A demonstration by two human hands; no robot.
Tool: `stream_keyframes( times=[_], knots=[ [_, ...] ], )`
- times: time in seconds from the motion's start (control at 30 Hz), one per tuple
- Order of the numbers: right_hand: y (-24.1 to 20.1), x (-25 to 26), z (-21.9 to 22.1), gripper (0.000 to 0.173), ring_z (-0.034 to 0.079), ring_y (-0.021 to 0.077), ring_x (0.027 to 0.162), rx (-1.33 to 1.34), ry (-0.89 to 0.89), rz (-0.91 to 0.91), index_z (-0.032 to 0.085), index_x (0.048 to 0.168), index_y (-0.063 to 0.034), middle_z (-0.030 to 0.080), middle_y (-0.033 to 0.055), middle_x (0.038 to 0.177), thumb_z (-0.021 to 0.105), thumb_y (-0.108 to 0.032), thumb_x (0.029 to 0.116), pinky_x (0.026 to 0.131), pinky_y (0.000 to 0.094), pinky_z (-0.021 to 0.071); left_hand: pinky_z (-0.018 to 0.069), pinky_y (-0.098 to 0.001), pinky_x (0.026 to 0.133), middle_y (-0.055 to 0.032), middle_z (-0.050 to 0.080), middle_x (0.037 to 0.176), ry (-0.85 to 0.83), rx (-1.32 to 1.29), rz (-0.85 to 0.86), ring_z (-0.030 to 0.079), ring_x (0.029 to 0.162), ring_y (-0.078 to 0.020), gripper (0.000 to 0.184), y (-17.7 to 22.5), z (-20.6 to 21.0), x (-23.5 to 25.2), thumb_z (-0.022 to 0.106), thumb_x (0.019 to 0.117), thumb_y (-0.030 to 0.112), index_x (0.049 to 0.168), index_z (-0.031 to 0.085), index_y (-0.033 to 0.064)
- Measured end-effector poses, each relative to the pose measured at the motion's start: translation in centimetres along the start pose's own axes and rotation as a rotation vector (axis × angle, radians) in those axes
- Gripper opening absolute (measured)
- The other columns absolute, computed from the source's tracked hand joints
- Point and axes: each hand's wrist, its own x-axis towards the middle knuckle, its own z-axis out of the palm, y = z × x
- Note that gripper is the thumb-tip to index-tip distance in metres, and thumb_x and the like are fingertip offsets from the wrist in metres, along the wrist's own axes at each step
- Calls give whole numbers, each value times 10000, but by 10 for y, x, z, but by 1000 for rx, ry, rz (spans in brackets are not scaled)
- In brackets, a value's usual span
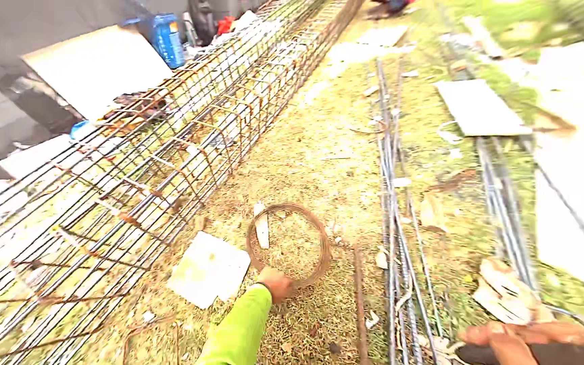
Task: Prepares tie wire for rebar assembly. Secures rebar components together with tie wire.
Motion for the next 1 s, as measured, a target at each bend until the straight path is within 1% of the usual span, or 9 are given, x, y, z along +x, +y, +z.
stream_keyframes(
  times=[0.07, 0.13, 0.27, 0.33, 0.47, 0.63, 0.77, 0.87, 1.0],
  knots=[
    [-2, -11, -14, 307, 689, 138, 650, -83, 35, 103, 473, 1129, -54, 655, -49, 795, 664, 5, 896, 619, 380, 635, 463, -693, 982, -231, 686, 1227, -33, 4, -7, 636, 1172, -461, 469, -8, 21, 2, 414, 1077, 428, 1331, 619, 92],
    [-3, -18, -15, 397, 683, 117, 671, -180, 52, 141, 420, 1207, 3, 633, -47, 812, 677, -42, 908, 656, 378, 633, 445, -676, 1032, -221, 661, 1293, 0, -20, 6, 611, 1225, -446, 472, -13, 22, 1, 436, 1076, 431, 1354, 606, 90],
    [-10, -22, 16, 720, 668, 123, 654, -371, 80, 57, 366, 1318, 61, 624, 1, 913, 788, -85, 754, 573, 352, 626, 471, -653, 1032, -191, 524, 1491, 135, -54, 90, 524, 1331, -451, 482, -24, 16, -6, 631, 1004, 322, 1420, 549, 94],
    [-15, -21, 40, 725, 647, 112, 604, -386, 73, 86, 405, 1328, 16, 619, -12, 865, 796, -157, 741, 524, 326, 603, 460, -644, 1050, -175, 542, 1466, 182, -41, 166, 503, 1347, -441, 450, -32, 17, -8, 653, 992, 297, 1396, 582, 111],
    [-33, -19, 86, 682, 652, 192, 542, -298, 84, 216, 427, 1363, -84, 622, 39, 820, 734, -130, 756, 470, 366, 604, 423, -598, 1105, -130, 607, 1401, 180, 29, 248, 505, 1359, -384, 294, -45, 12, -18, 548, 1046, 238, 1279, 687, 126],
    [-42, -25, 116, 563, 657, 222, 540, -278, 90, 240, 479, 1294, -99, 631, 64, 764, 719, -95, 784, 483, 385, 602, 429, -597, 1104, -138, 635, 1367, 157, -18, 193, 533, 1339, -377, 291, -40, 9, -24, 520, 1058, 227, 1256, 702, 116],
    [-36, -25, 118, 510, 647, 223, 545, -295, 58, 241, 498, 1227, -101, 614, 67, 782, 741, -99, 779, 489, 398, 607, 417, -619, 1095, -92, 644, 1366, 223, -50, 195, 546, 1332, -341, 312, -33, 0, -33, 498, 1069, 284, 1281, 681, 146],
    [-27, -23, 111, 529, 648, 242, 553, -318, 34, 282, 500, 1242, -97, 610, 82, 804, 755, -102, 778, 490, 421, 607, 419, -536, 1116, -71, 688, 1283, 340, -71, 207, 597, 1277, -276, 341, -28, -20, -44, 442, 1080, 320, 1298, 648, 157],
    [-16, -16, 100, 486, 647, 265, 558, -346, 46, 330, 526, 1216, -71, 619, 112, 823, 764, -74, 792, 491, 449, 606, 542, -536, 964, -119, 723, 1167, 653, -227, 245, 691, 1101, -305, 332, -34, -69, -52, 481, 1077, 290, 1290, 663, 111]
  ],
)
